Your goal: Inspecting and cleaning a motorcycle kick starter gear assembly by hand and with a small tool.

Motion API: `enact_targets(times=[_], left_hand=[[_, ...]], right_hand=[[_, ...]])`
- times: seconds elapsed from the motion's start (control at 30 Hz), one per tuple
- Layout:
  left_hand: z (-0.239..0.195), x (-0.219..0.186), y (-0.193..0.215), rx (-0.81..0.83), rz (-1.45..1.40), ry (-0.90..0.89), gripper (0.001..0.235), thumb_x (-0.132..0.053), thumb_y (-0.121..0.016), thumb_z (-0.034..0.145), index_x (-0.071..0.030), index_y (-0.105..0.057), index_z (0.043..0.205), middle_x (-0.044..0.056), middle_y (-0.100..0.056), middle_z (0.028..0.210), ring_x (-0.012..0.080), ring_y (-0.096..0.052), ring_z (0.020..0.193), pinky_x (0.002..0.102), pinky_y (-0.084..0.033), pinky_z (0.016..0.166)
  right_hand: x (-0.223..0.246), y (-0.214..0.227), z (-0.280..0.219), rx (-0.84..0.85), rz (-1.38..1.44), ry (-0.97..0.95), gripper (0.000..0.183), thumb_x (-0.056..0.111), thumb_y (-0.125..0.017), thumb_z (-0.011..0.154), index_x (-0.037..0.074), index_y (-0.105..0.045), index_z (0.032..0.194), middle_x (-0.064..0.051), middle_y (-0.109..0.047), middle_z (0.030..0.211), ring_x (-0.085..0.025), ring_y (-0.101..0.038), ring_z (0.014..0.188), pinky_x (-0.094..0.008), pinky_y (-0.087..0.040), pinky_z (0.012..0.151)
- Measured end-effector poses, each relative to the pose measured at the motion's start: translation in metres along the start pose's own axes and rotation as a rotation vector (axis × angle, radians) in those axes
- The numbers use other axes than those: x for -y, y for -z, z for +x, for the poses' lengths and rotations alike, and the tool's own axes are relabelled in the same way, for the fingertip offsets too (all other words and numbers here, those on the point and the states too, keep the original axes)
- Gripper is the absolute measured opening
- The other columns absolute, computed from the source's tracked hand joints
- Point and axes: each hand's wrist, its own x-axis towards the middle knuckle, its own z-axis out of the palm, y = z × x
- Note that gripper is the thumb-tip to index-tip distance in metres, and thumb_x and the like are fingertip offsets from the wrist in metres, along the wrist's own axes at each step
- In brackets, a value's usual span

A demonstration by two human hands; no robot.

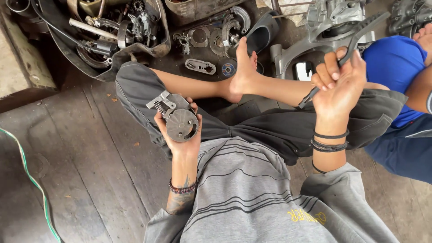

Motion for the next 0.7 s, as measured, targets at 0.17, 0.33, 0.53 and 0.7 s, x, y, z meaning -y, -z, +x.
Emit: enact_targets(times=[0.17, 0.33, 0.53, 0.7], left_hand=[[-0.006, 0.004, -0.015, 0.019, 0.026, 0.015, 0.048, -0.046, -0.047, 0.096, -0.011, -0.063, 0.123, 0.011, -0.069, 0.109, 0.0225, -0.066, 0.091, 0.033, -0.053, 0.067], [-0.009, 0.009, -0.024, 0.044, 0.061, 0.031, 0.051, -0.046, -0.047, 0.096, -0.009, -0.062, 0.127, 0.012, -0.068, 0.110, 0.0227, -0.066, 0.091, 0.033, -0.053, 0.069], [-0.004, 0.012, -0.022, 0.013, 0.081, 0.054, 0.052, -0.048, -0.046, 0.094, -0.009, -0.063, 0.126, 0.011, -0.069, 0.106, 0.0219, -0.067, 0.087, 0.033, -0.052, 0.067], [0.012, 0.009, -0.020, -0.187, 0.066, 0.079, 0.051, -0.052, -0.063, 0.087, -0.012, -0.069, 0.119, 0.018, -0.069, 0.114, 0.0325, -0.069, 0.100, 0.046, -0.059, 0.078]], right_hand=[[0.016, -0.014, -0.006, 0.035, -0.028, 0.019, 0.021, 0.038, -0.055, 0.102, 0.017, -0.059, 0.099, 0.008, -0.037, 0.067, -0.001, -0.022, 0.049, -0.016, -0.019, 0.047], [0.019, -0.023, -0.007, 0.092, -0.049, 0.018, 0.021, 0.037, -0.052, 0.104, 0.017, -0.058, 0.100, 0.008, -0.035, 0.067, -0.001, -0.022, 0.049, -0.016, -0.019, 0.046], [-0.006, -0.017, 0.003, 0.116, -0.016, -0.014, 0.021, 0.037, -0.054, 0.102, 0.017, -0.058, 0.099, 0.009, -0.037, 0.067, 0.000, -0.026, 0.047, -0.016, -0.023, 0.045], [-0.043, 0.012, 0.039, 0.053, 0.002, -0.179, 0.025, 0.042, -0.054, 0.100, 0.018, -0.056, 0.098, 0.009, -0.029, 0.062, 0.000, -0.025, 0.041, -0.013, -0.026, 0.038]])
